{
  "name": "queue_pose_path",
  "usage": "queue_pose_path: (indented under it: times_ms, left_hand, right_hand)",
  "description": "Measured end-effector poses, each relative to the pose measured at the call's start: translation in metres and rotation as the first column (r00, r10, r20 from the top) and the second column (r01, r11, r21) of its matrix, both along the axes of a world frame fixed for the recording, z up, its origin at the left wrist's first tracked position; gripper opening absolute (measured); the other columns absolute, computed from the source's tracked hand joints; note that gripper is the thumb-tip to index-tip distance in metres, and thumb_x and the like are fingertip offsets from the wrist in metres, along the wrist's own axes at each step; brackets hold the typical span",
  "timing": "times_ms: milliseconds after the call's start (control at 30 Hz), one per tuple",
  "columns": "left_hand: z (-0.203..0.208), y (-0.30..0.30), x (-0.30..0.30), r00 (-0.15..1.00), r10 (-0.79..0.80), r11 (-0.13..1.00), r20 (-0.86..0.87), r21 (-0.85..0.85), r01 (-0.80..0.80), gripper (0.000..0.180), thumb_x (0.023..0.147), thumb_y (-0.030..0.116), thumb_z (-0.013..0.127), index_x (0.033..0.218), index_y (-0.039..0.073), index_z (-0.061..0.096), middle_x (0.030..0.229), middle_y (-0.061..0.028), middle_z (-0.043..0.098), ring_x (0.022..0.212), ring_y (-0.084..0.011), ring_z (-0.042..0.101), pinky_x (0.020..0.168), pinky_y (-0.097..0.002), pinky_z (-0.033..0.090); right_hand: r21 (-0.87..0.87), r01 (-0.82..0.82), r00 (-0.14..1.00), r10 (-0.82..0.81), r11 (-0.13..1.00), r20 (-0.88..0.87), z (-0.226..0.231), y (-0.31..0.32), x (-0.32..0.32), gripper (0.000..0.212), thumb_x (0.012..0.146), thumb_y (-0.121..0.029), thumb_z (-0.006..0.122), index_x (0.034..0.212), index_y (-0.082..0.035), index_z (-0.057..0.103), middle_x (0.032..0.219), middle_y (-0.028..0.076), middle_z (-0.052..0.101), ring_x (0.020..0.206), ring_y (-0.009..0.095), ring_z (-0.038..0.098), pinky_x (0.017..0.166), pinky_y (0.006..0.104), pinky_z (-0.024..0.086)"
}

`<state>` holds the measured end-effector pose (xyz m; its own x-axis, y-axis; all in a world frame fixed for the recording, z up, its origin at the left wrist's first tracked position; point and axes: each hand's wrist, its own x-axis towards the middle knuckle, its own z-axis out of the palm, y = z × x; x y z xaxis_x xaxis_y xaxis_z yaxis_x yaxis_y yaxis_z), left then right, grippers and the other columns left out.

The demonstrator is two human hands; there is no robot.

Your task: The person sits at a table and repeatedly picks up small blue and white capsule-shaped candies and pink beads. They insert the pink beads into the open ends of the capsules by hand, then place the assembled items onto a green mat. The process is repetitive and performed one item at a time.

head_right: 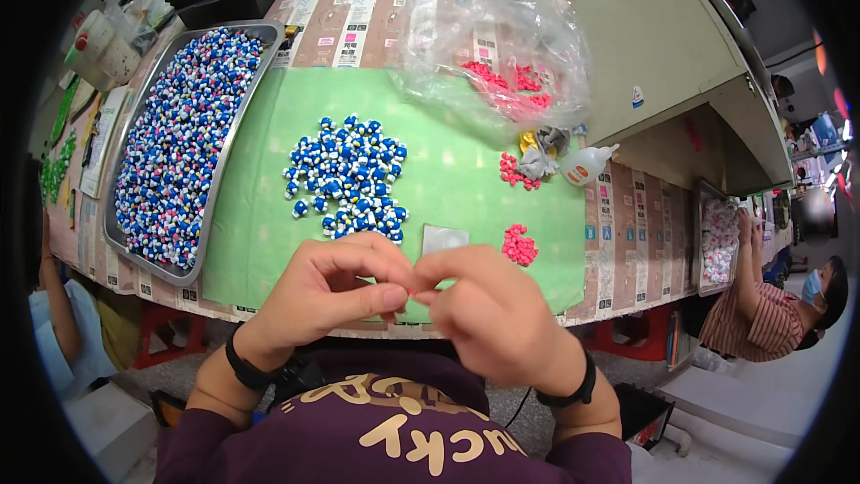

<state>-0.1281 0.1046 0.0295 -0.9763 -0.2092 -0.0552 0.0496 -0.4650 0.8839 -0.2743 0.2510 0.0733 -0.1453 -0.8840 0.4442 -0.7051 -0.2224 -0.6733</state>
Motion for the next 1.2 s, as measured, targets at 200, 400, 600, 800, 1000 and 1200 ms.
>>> queue_pose_path:
  times_ms: [200, 400, 600, 800, 1000, 1200]
  left_hand:
    - [-0.001, -0.012, 0.009, 0.979, 0.195, 0.972, 0.064, -0.148, -0.184, 0.023, 0.088, -0.007, 0.064, 0.111, -0.004, 0.066, 0.109, -0.0106, 0.064, 0.096, -0.0175, 0.066, 0.083, -0.0286, 0.056]
    - [-0.011, -0.016, 0.020, 0.946, 0.322, 0.934, 0.039, -0.178, -0.310, 0.024, 0.087, -0.006, 0.067, 0.111, -0.003, 0.065, 0.108, -0.0082, 0.066, 0.099, -0.0136, 0.064, 0.085, -0.0252, 0.053]
    - [-0.005, -0.015, 0.017, 0.939, 0.331, 0.943, 0.098, -0.060, -0.326, 0.024, 0.086, -0.007, 0.067, 0.110, -0.004, 0.063, 0.107, -0.0099, 0.066, 0.099, -0.0160, 0.066, 0.086, -0.0273, 0.054]
    - [-0.005, -0.006, 0.009, 0.941, 0.337, 0.941, -0.013, -0.018, -0.337, 0.024, 0.084, -0.007, 0.070, 0.107, -0.004, 0.062, 0.105, -0.0098, 0.066, 0.097, -0.0169, 0.067, 0.086, -0.0285, 0.055]
    - [0.005, 0.004, 0.003, 0.925, 0.364, 0.921, -0.109, -0.105, -0.375, 0.023, 0.084, -0.008, 0.070, 0.106, -0.004, 0.063, 0.102, -0.0093, 0.066, 0.094, -0.0154, 0.067, 0.085, -0.0274, 0.056]
    - [0.006, 0.008, 0.005, 0.885, 0.435, 0.848, -0.167, -0.253, -0.465, 0.021, 0.080, -0.009, 0.073, 0.100, -0.003, 0.068, 0.099, -0.0106, 0.067, 0.091, -0.0150, 0.067, 0.079, -0.0273, 0.057]
  right_hand:
    - [0.311, 0.122, 0.992, -0.118, 0.943, -0.035, -0.013, -0.011, -0.046, 0.020, 0.067, 0.014, 0.054, 0.078, -0.001, 0.046, 0.075, 0.012, 0.052, 0.070, 0.031, 0.054, 0.065, 0.0371, 0.044]
    - [0.410, 0.111, 0.984, -0.042, 0.905, -0.173, -0.017, -0.020, -0.045, 0.018, 0.069, 0.012, 0.053, 0.078, -0.001, 0.046, 0.072, 0.012, 0.053, 0.071, 0.034, 0.053, 0.064, 0.0406, 0.041]
    - [0.434, 0.143, 0.980, -0.066, 0.889, -0.187, -0.009, -0.021, -0.045, 0.020, 0.074, 0.012, 0.058, 0.079, -0.002, 0.045, 0.076, 0.010, 0.055, 0.071, 0.027, 0.055, 0.069, 0.0340, 0.044]
    - [0.262, 0.027, 0.933, -0.118, 0.965, 0.340, 0.015, -0.021, -0.023, 0.021, 0.082, 0.013, 0.060, 0.080, -0.004, 0.047, 0.083, 0.008, 0.059, 0.075, 0.016, 0.057, 0.072, 0.0272, 0.048]
    - [0.128, 0.063, 0.877, -0.116, 0.990, 0.466, 0.013, -0.022, 0.005, 0.022, 0.083, 0.010, 0.064, 0.081, -0.006, 0.049, 0.088, 0.006, 0.061, 0.078, 0.015, 0.057, 0.076, 0.0279, 0.045]
    - [0.140, 0.085, 0.962, -0.118, 0.987, 0.247, 0.006, -0.022, 0.010, 0.027, 0.087, 0.008, 0.065, 0.084, -0.007, 0.043, 0.092, 0.009, 0.059, 0.081, 0.013, 0.054, 0.073, 0.0256, 0.044]
